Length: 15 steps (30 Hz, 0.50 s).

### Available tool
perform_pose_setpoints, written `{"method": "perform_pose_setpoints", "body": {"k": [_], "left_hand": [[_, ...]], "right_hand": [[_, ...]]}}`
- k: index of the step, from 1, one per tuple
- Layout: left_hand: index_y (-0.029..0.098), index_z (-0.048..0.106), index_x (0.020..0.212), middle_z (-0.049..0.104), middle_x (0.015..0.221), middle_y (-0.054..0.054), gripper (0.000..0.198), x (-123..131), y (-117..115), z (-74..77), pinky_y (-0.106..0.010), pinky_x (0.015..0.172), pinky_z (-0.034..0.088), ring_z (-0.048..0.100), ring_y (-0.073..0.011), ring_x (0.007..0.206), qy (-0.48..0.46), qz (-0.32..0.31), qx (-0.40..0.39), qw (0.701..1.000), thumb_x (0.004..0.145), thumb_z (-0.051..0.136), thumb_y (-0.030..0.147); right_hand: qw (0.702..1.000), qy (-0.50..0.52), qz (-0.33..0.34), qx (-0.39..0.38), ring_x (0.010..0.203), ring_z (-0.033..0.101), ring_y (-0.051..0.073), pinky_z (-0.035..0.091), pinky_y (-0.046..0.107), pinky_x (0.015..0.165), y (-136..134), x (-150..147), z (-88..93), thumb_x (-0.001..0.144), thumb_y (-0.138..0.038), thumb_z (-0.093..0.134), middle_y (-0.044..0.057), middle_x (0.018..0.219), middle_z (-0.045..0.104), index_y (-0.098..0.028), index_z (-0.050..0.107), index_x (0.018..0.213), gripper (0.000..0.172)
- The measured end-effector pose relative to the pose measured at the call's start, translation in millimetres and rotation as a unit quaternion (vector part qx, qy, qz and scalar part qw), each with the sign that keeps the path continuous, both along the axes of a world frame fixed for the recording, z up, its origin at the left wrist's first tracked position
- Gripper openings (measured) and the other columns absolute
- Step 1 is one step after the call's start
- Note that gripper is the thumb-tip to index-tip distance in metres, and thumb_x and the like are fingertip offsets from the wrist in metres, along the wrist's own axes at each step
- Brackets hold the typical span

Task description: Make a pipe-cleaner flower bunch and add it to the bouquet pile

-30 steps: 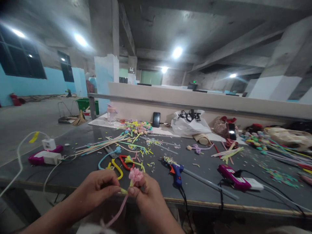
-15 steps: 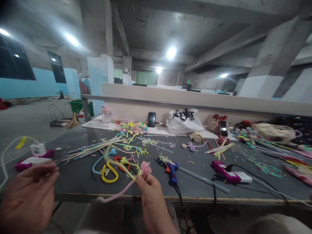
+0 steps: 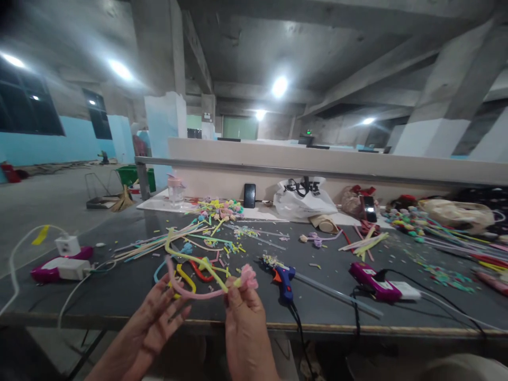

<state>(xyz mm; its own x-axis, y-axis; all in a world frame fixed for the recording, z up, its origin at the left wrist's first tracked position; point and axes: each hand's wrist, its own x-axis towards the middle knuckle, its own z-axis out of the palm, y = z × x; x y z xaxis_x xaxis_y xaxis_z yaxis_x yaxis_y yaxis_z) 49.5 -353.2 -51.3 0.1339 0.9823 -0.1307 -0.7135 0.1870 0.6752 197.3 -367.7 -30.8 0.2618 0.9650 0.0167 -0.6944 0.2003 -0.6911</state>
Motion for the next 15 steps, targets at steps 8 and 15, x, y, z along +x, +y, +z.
{"method": "perform_pose_setpoints", "body": {"k": [8, 15], "left_hand": [[0.019, 0.060, 0.088, 0.061, 0.079, -0.003, 0.037, 23.4, -13.1, -2.8, -0.025, 0.057, 0.044, 0.056, -0.0106, 0.057, 0.043, -0.107, 0.040, 0.993, 0.055, 0.075, 0.028], [0.015, 0.056, 0.063, 0.058, 0.054, 0.002, 0.018, 7.5, -6.3, 7.7, -0.020, 0.055, 0.039, 0.050, -0.0093, 0.053, 0.192, -0.026, 0.122, 0.973, 0.064, 0.067, 0.030]], "right_hand": [[0.997, -0.065, 0.050, -0.003, 0.069, 0.053, 0.013, 0.043, 0.026, 0.068, -1.0, -20.2, -21.2, 0.055, -0.027, 0.076, 0.000, 0.074, 0.061, -0.019, 0.066, 0.071, 0.021], [0.979, -0.146, 0.126, 0.065, 0.062, 0.048, 0.011, 0.039, 0.023, 0.059, -7.8, -12.0, -24.0, 0.057, -0.023, 0.072, -0.001, 0.070, 0.054, -0.019, 0.062, 0.081, 0.026]]}}
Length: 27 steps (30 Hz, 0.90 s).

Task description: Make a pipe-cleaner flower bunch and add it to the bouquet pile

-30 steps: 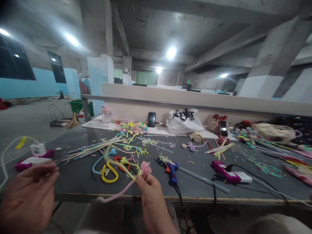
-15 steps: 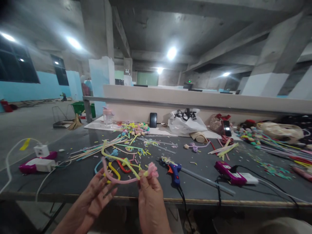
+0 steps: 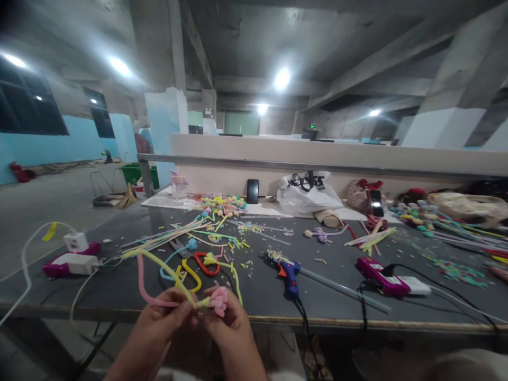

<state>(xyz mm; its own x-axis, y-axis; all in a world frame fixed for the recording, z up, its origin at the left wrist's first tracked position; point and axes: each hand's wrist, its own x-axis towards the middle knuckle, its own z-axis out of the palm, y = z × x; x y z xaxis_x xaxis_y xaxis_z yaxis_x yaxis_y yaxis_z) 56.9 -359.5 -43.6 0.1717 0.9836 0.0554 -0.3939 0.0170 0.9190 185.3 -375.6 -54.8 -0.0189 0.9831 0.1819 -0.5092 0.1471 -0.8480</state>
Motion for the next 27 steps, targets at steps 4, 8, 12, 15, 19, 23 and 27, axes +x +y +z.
{"method": "perform_pose_setpoints", "body": {"k": [4, 8, 12, 15, 19, 23, 27], "left_hand": [[0.015, 0.059, 0.066, 0.058, 0.053, 0.001, 0.018, -15.8, -3.7, 6.3, -0.021, 0.056, 0.039, 0.051, -0.0108, 0.054, 0.145, -0.013, 0.038, 0.989, 0.067, 0.064, 0.032], [0.015, 0.059, 0.069, 0.057, 0.057, 0.001, 0.020, -16.0, -4.8, 8.7, -0.022, 0.057, 0.038, 0.051, -0.0109, 0.057, 0.172, -0.069, 0.025, 0.982, 0.067, 0.063, 0.034], [0.014, 0.057, 0.066, 0.054, 0.056, 0.002, 0.022, -11.9, -2.0, 4.1, -0.021, 0.055, 0.035, 0.047, -0.0100, 0.055, 0.137, -0.133, 0.002, 0.982, 0.066, 0.064, 0.035], [0.014, 0.059, 0.065, 0.054, 0.059, 0.000, 0.022, -11.6, -1.2, 1.5, -0.022, 0.055, 0.035, 0.048, -0.0107, 0.056, 0.116, -0.166, 0.002, 0.979, 0.066, 0.064, 0.036], [0.014, 0.063, 0.069, 0.057, 0.070, -0.003, 0.016, -16.1, -1.5, 4.4, -0.027, 0.063, 0.039, 0.053, -0.0150, 0.065, 0.099, -0.210, 0.030, 0.972, 0.065, 0.065, 0.030], [0.015, 0.062, 0.066, 0.054, 0.068, -0.002, 0.010, -21.5, -0.2, 9.1, -0.024, 0.062, 0.038, 0.050, -0.0134, 0.065, 0.115, -0.214, 0.053, 0.969, 0.066, 0.066, 0.024], [0.015, 0.058, 0.062, 0.050, 0.063, 0.000, 0.011, -23.7, 0.7, 9.0, -0.022, 0.057, 0.035, 0.046, -0.0111, 0.060, 0.140, -0.198, 0.081, 0.967, 0.064, 0.067, 0.021]], "right_hand": [[0.997, 0.010, 0.036, -0.063, 0.072, 0.049, 0.014, 0.039, 0.024, 0.063, -6.3, 16.4, 14.8, 0.052, -0.023, 0.070, 0.003, 0.085, 0.056, -0.020, 0.059, 0.092, 0.041], [0.972, -0.218, 0.051, -0.077, 0.053, 0.041, 0.007, 0.030, 0.019, 0.049, -7.4, 21.8, 24.6, 0.065, -0.030, 0.062, 0.000, 0.065, 0.053, -0.014, 0.063, 0.077, 0.020], [0.947, -0.282, 0.096, -0.123, 0.045, 0.039, 0.006, 0.028, 0.019, 0.046, -7.9, 18.5, 27.3, 0.063, -0.025, 0.060, -0.003, 0.050, 0.050, -0.013, 0.060, 0.060, 0.013], [0.962, -0.183, 0.132, -0.155, 0.043, 0.039, 0.005, 0.027, 0.018, 0.045, -10.3, 16.9, 24.9, 0.062, -0.022, 0.057, -0.002, 0.051, 0.053, -0.013, 0.059, 0.057, 0.011], [0.955, -0.057, 0.196, -0.217, 0.042, 0.037, 0.005, 0.028, 0.019, 0.044, -12.7, 16.3, 18.0, 0.062, -0.015, 0.052, -0.002, 0.054, 0.052, -0.011, 0.057, 0.059, 0.007], [0.928, 0.024, 0.265, -0.260, 0.043, 0.036, 0.005, 0.028, 0.019, 0.046, -12.8, 15.0, 12.7, 0.064, -0.015, 0.049, -0.003, 0.049, 0.046, -0.010, 0.055, 0.058, 0.010], [0.903, 0.077, 0.321, -0.277, 0.039, 0.030, 0.004, 0.027, 0.020, 0.048, -13.5, 12.3, 8.2, 0.063, -0.011, 0.046, -0.005, 0.043, 0.039, -0.012, 0.048, 0.052, 0.012]]}}
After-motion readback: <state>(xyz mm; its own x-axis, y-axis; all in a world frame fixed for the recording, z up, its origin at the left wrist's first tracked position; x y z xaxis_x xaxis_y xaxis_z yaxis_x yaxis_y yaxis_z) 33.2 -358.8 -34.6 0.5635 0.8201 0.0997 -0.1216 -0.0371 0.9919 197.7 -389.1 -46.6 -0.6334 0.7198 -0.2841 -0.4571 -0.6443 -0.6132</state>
